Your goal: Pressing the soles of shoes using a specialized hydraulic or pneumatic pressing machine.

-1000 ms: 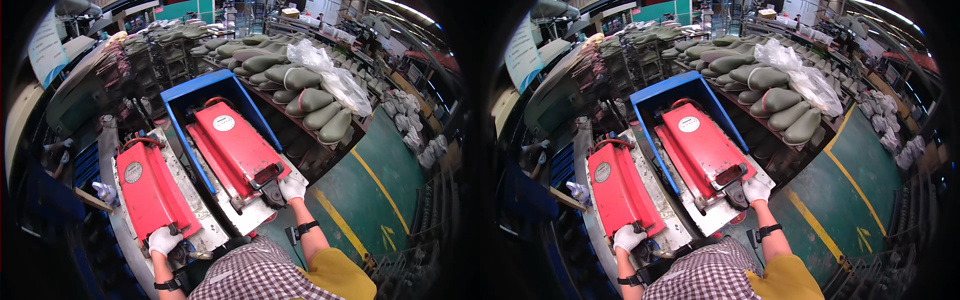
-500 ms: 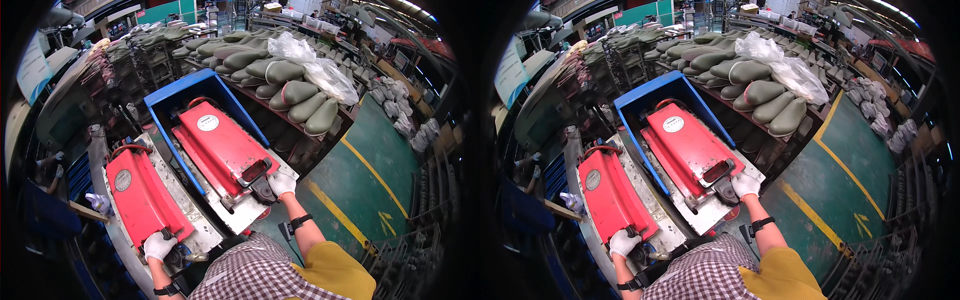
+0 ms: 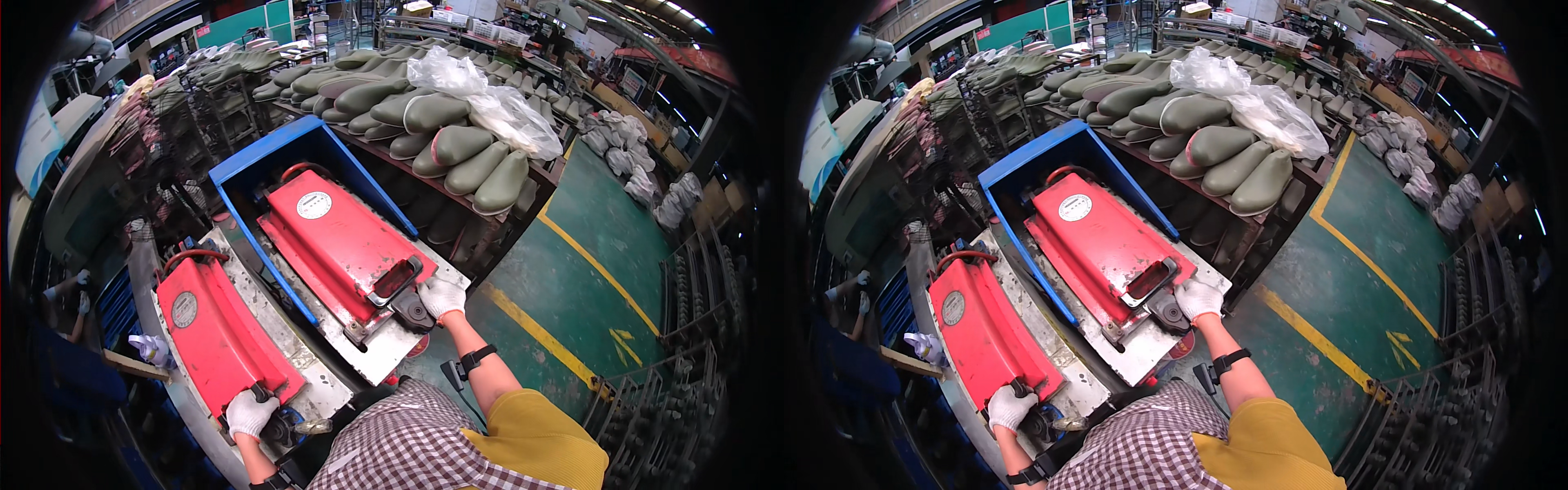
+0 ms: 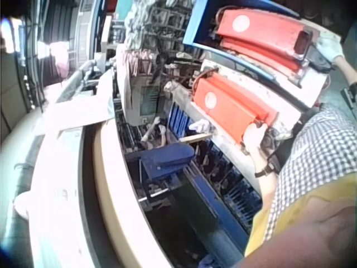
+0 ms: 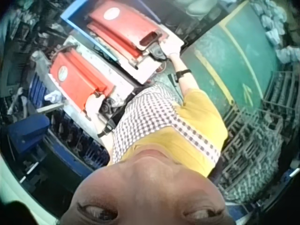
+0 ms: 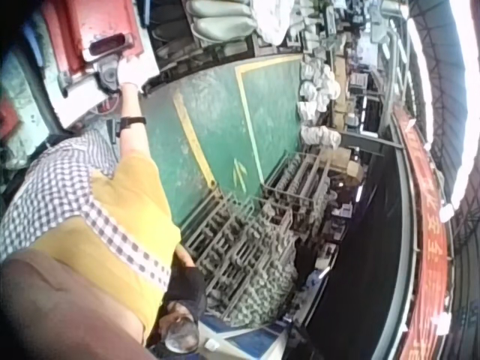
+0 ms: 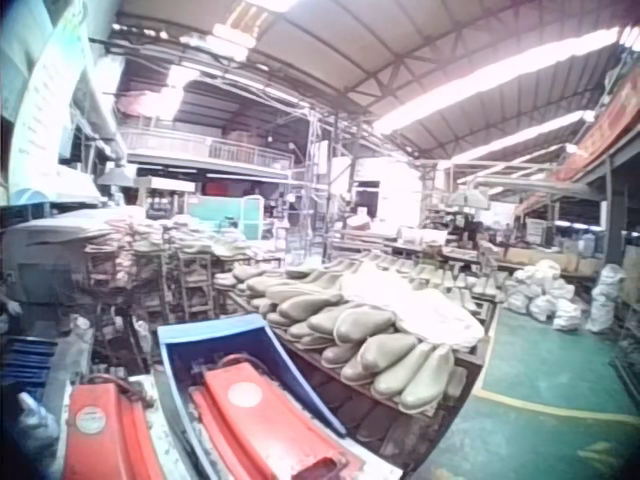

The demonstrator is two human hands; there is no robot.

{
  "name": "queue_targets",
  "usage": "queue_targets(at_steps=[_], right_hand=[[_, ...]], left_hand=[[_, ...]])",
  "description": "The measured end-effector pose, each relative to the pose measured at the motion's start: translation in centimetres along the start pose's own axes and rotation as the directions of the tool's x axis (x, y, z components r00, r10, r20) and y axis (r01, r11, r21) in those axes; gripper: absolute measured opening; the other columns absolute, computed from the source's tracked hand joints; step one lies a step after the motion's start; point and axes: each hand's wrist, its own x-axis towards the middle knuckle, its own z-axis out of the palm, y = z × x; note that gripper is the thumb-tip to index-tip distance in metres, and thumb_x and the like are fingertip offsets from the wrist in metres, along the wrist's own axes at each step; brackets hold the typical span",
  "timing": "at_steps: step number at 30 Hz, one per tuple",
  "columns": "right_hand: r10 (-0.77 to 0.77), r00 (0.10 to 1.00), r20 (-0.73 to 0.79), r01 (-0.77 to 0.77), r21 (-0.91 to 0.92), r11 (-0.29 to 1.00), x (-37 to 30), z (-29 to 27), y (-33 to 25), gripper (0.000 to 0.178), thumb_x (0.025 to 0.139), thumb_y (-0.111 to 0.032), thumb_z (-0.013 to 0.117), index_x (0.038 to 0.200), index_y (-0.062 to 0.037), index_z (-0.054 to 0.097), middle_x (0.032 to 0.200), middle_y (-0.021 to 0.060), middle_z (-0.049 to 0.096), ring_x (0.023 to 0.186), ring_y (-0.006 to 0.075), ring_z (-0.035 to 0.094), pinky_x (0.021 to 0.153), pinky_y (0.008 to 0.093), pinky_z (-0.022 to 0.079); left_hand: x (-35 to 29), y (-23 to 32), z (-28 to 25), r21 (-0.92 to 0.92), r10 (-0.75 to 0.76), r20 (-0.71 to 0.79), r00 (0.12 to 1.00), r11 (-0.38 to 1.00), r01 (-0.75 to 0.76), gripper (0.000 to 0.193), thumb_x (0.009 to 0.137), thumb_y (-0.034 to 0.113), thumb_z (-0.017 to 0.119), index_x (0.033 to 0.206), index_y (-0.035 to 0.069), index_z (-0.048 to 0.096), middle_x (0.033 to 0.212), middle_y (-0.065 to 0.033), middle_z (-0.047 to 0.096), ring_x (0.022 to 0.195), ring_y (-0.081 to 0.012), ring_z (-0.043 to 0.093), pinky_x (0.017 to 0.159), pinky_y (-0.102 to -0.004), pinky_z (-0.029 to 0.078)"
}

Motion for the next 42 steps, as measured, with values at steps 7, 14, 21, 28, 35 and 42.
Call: queue_targets(at_steps=[7, 14, 21, 28, 35, 42], right_hand=[[-0.014, 1.0, 0.0, 0.014, -0.002, 1.0, -0.1, -0.1, -0.1, 0.045, 0.097, -0.049, 0.048, 0.1, -0.0157, 0.079, 0.1, 0.0152, 0.076, 0.097, 0.0353, 0.073, 0.086, 0.0471, 0.056], [-0.003, 1.0, 0.003, 0.003, 0.015, 1.0, 0.2, 0.5, 0.3, 0.045, 0.097, -0.049, 0.049, 0.101, -0.0157, 0.079, 0.099, 0.0156, 0.076, 0.097, 0.0363, 0.073, 0.086, 0.0477, 0.055], [-0.017, 1.0, -0.002, 0.017, 0.011, 1.0, 0.0, 0.2, 0.1, 0.045, 0.097, -0.049, 0.048, 0.1, -0.0155, 0.079, 0.098, 0.0158, 0.076, 0.095, 0.0367, 0.073, 0.086, 0.0486, 0.055], [-0.016, 1.0, -0.009, 0.016, 0.013, 1.0, 0.0, 0.5, 0.3, 0.046, 0.097, -0.049, 0.049, 0.1, -0.0151, 0.079, 0.098, 0.0162, 0.076, 0.094, 0.0369, 0.073, 0.085, 0.0491, 0.055], [-0.061, 0.994, -0.089, 0.061, -0.012, 0.998, 0.1, 0.9, 0.4, 0.042, 0.095, -0.047, 0.053, 0.092, -0.0146, 0.079, 0.091, 0.0163, 0.076, 0.087, 0.0369, 0.074, 0.081, 0.0498, 0.057], [-0.034, 0.998, -0.057, 0.035, 0.021, 0.999, 0.0, 0.3, 0.1, 0.04, 0.096, -0.046, 0.053, 0.098, -0.0143, 0.077, 0.098, 0.0166, 0.075, 0.095, 0.0357, 0.072, 0.084, 0.0464, 0.055]], left_hand=[[0.1, -0.2, 0.1, -0.01, -0.004, 0.004, 1.0, 1.0, 0.004, 0.032, 0.071, 0.042, 0.076, 0.094, 0.021, 0.082, 0.087, -0.0131, 0.077, 0.086, -0.0327, 0.075, 0.079, -0.0429, 0.058], [0.1, 0.1, 0.0, -0.008, -0.025, -0.008, 1.0, 1.0, 0.025, 0.034, 0.068, 0.041, 0.077, 0.093, 0.018, 0.083, 0.087, -0.0141, 0.078, 0.086, -0.0316, 0.076, 0.079, -0.0417, 0.058], [0.2, -0.3, 0.3, -0.025, -0.022, -0.015, 1.0, 0.999, 0.022, 0.034, 0.068, 0.04, 0.078, 0.092, 0.017, 0.082, 0.087, -0.014, 0.077, 0.086, -0.0315, 0.076, 0.078, -0.0418, 0.057], [0.1, -0.2, 0.2, -0.021, -0.007, -0.021, 1.0, 1.0, 0.007, 0.034, 0.068, 0.04, 0.077, 0.092, 0.017, 0.082, 0.085, -0.0148, 0.077, 0.085, -0.0321, 0.075, 0.077, -0.042, 0.057], [0.2, -0.2, 0.1, -0.002, -0.008, -0.006, 1.0, 1.0, 0.008, 0.034, 0.07, 0.043, 0.076, 0.092, 0.018, 0.082, 0.087, -0.0146, 0.077, 0.086, -0.0331, 0.075, 0.078, -0.0433, 0.057], [0.1, -0.2, 0.1, 0.022, -0.014, -0.007, 1.0, 1.0, 0.014, 0.036, 0.071, 0.048, 0.075, 0.093, 0.02, 0.082, 0.089, -0.0151, 0.076, 0.088, -0.0355, 0.074, 0.078, -0.0454, 0.058]])
